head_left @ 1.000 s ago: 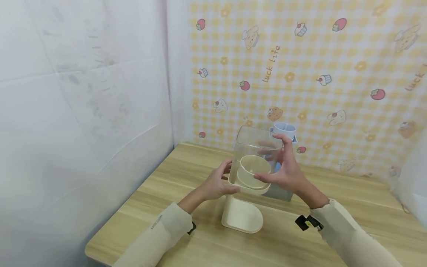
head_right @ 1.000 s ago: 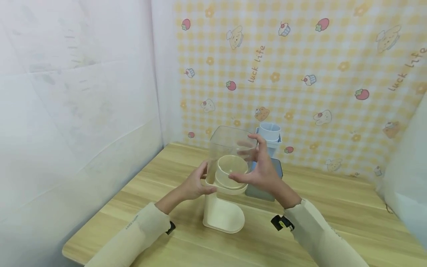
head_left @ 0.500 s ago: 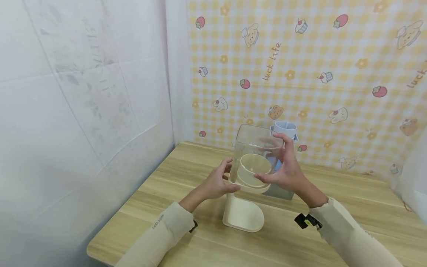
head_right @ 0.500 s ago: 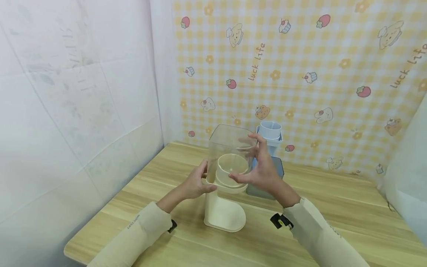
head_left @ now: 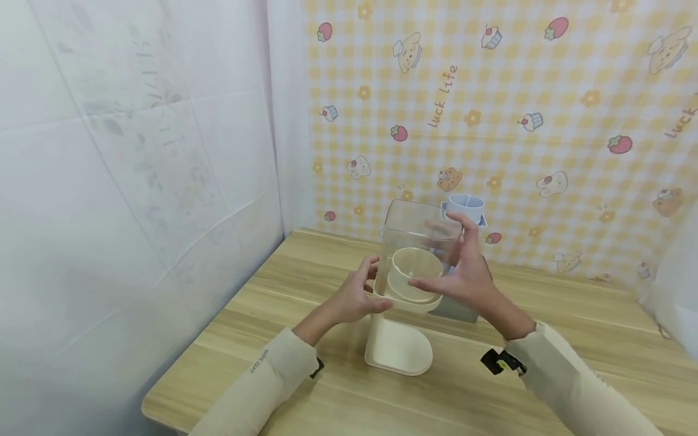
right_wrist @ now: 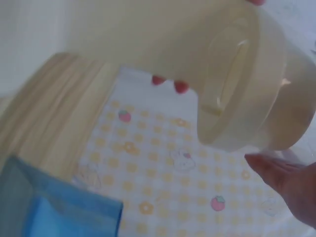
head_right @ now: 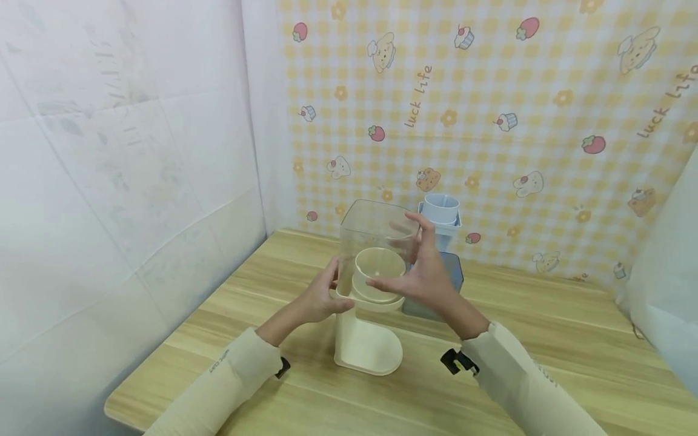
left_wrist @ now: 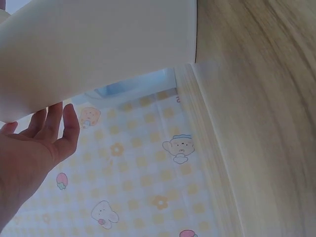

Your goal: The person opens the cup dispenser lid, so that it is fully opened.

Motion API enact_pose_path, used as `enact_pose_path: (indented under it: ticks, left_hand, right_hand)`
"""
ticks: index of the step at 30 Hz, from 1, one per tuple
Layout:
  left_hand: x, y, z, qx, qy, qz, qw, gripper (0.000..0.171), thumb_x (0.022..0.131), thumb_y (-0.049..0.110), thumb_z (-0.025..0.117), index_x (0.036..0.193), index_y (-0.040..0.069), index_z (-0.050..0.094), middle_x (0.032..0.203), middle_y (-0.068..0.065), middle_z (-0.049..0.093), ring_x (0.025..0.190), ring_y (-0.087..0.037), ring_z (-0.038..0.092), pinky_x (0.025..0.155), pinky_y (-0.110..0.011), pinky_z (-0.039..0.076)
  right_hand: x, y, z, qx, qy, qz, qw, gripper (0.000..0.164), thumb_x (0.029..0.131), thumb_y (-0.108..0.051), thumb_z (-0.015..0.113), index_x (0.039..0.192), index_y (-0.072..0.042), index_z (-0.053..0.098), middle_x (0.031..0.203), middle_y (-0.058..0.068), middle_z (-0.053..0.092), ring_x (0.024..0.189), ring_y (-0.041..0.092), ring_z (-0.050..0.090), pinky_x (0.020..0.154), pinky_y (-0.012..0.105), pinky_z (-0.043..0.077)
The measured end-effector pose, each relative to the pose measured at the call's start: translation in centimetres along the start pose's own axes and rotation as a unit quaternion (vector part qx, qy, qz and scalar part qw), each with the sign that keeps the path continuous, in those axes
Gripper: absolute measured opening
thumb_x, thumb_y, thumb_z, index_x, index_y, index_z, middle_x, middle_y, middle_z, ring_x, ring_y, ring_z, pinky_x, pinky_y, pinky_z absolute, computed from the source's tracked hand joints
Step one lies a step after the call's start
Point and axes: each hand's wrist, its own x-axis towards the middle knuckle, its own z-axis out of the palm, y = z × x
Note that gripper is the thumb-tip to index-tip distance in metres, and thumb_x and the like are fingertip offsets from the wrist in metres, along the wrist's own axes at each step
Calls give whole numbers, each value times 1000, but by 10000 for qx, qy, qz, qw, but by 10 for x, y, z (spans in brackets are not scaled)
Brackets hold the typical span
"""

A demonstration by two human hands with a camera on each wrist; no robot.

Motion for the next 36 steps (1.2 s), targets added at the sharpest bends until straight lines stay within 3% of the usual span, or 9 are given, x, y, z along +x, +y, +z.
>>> enact_pose_path:
  ticks: [4, 7, 12, 19, 26, 30, 36]
  left_hand:
    - [-2, 2, 0, -55, -80, -126, 9999, 109, 73, 80, 65, 147, 11, 25, 139, -14, 53, 117, -26, 53, 89, -46, 49]
    - [-2, 3, 1, -36, -125, -131, 9998, 112, 72, 81, 63, 149, 12, 22, 141, -15, 50, 119, -26, 52, 93, -44, 48]
    - [-2, 2, 3, -263, -113, -115, 9995, 111, 72, 80, 64, 151, 14, 21, 143, -16, 45, 122, -27, 50, 95, -37, 50]
    - [-2, -1, 4, -666, -217, -40, 9975, 114, 71, 78, 66, 151, 13, 17, 144, -19, 40, 122, -30, 47, 83, -33, 57]
    - [0, -1, 1, -410, -135, -74, 9990, 116, 70, 83, 61, 149, 10, 18, 144, -20, 42, 119, -31, 50, 78, -32, 58]
    - [2, 1, 1, -421, -179, -105, 9989, 115, 70, 83, 62, 149, 10, 19, 145, -21, 43, 121, -32, 49, 79, -35, 58]
    - [3, 0, 2, -454, -188, -152, 9987, 115, 69, 83, 63, 147, 9, 20, 144, -20, 44, 120, -32, 50, 78, -35, 59]
  right_hand:
    - [-1, 0, 1, -195, 112, 259, 9994, 109, 61, 17, 85, 144, -4, 18, 140, 21, 51, 112, 17, 65, 90, 33, 55]
    - [1, 2, -3, -100, 122, 272, 9995, 102, 64, 17, 84, 141, -5, 20, 137, 22, 54, 107, 17, 67, 80, 32, 58]
    - [3, 3, -6, -97, 127, 230, 9996, 96, 68, 14, 83, 140, -16, 27, 134, 26, 55, 103, 21, 69, 74, 30, 59]
    - [3, 2, -2, -90, 196, -304, 9993, 100, 60, 27, 77, 138, 9, 17, 134, 18, 56, 107, 18, 67, 85, 32, 56]
    - [8, 2, 1, -196, 137, -787, 9966, 104, 54, 30, 78, 136, 11, 18, 135, 16, 50, 110, 19, 65, 87, 33, 56]
    - [9, 3, 0, -218, 179, -1024, 9943, 101, 58, 19, 85, 133, 14, 18, 136, 17, 49, 111, 19, 64, 85, 32, 57]
    - [7, 8, -1, -385, 256, -1308, 9903, 99, 72, -20, 89, 133, 15, 19, 136, 20, 48, 115, 21, 62, 84, 29, 57]
